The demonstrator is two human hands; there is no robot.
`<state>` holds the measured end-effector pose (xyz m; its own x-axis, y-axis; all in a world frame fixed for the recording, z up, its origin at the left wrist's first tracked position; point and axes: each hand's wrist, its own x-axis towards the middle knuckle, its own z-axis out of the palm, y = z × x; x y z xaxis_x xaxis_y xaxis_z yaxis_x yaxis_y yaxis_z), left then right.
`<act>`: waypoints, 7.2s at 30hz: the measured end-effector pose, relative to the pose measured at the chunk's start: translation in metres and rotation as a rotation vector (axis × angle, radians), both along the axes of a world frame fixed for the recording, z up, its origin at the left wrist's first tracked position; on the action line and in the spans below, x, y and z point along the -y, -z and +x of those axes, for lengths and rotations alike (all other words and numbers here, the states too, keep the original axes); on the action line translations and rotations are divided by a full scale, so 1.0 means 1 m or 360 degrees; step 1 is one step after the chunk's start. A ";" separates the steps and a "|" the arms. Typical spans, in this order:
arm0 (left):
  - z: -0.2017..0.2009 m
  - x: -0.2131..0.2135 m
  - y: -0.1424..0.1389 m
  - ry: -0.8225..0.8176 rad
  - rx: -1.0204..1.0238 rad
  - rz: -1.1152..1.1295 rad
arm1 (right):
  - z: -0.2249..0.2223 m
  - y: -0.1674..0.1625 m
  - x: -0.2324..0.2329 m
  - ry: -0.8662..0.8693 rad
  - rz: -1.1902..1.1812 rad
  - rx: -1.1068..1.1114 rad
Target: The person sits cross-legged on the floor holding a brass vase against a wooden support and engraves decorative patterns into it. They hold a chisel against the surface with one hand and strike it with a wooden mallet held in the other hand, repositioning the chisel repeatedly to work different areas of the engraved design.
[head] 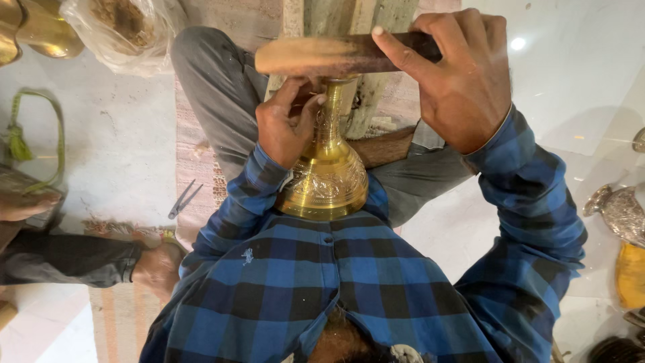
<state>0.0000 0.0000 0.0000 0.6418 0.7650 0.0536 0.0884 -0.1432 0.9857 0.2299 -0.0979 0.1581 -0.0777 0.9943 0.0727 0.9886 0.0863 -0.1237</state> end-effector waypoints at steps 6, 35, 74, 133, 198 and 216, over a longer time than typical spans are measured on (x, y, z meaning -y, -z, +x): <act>-0.001 -0.001 -0.011 -0.0055 0.0005 0.0083 | 0.010 0.020 0.014 -0.0123 0.0194 0.0213; -0.010 0.003 -0.013 0.0018 -0.0083 0.0182 | -0.014 0.020 0.015 0.0014 0.0274 -0.0170; -0.008 0.001 -0.018 0.0010 -0.0077 0.0210 | -0.012 0.041 0.024 0.0059 0.0339 -0.0106; -0.008 0.015 -0.031 0.0017 -0.0171 0.0276 | -0.024 0.041 0.050 0.0270 0.0392 -0.0766; -0.013 0.021 -0.038 0.0141 -0.0207 0.0506 | -0.041 0.065 0.076 0.0668 0.0640 -0.1095; -0.091 0.037 0.010 -0.0560 0.0222 -0.0478 | -0.125 0.234 0.132 0.1709 0.0193 -0.3347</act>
<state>-0.0905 -0.0368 -0.0096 0.3439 0.9291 -0.1360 -0.0553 0.1646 0.9848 0.1049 -0.2303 -0.0756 0.4921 0.6043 -0.6267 -0.7381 -0.0921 -0.6684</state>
